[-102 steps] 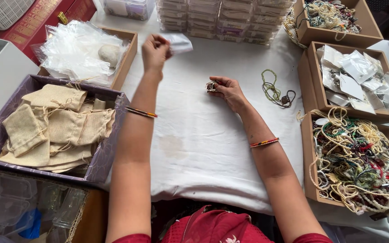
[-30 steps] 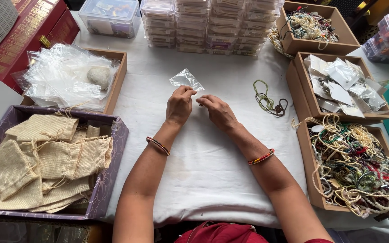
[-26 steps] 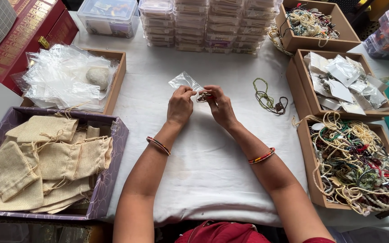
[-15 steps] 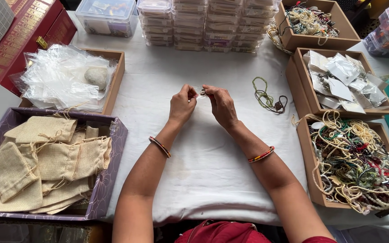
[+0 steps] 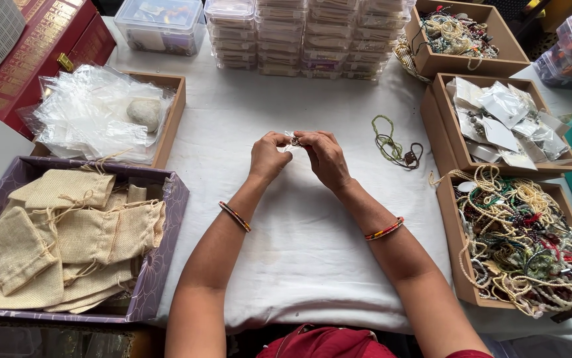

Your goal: The person arranges a beaded necklace on a white table, folds it, and places it into a small plastic bag. They then put the bag into a beige cloth pouch, tie the pouch closed, and place it into a small plastic container. The person repeats this process with a second necklace.

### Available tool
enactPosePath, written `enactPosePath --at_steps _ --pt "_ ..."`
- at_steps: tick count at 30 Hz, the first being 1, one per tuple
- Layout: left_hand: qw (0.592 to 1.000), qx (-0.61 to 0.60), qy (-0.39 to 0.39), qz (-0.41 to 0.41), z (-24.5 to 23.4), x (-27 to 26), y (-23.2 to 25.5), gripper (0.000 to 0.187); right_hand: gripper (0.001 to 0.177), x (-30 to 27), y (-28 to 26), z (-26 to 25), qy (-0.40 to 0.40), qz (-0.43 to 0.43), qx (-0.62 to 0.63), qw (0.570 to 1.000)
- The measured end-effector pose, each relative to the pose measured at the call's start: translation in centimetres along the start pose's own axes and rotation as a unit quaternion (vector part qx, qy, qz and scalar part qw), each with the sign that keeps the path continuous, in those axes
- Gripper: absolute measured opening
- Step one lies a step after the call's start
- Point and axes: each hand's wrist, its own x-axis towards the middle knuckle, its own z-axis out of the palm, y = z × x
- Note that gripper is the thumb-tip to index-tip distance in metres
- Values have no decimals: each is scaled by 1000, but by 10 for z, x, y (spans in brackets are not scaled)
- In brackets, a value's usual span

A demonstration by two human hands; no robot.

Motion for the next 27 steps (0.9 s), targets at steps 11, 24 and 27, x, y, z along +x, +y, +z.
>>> enactPosePath --at_steps 11,24,27 --pt "993 -81 -64 -55 -19 4 11 37 12 0 -2 -1 -78 -65 -76 992" --pt "990 125 -14 65 -1 -1 11 35 17 -3 -5 9 -99 -28 -159 982" --pt "991 110 1 83 0 -4 13 38 16 -7 5 14 -50 119 48 990"
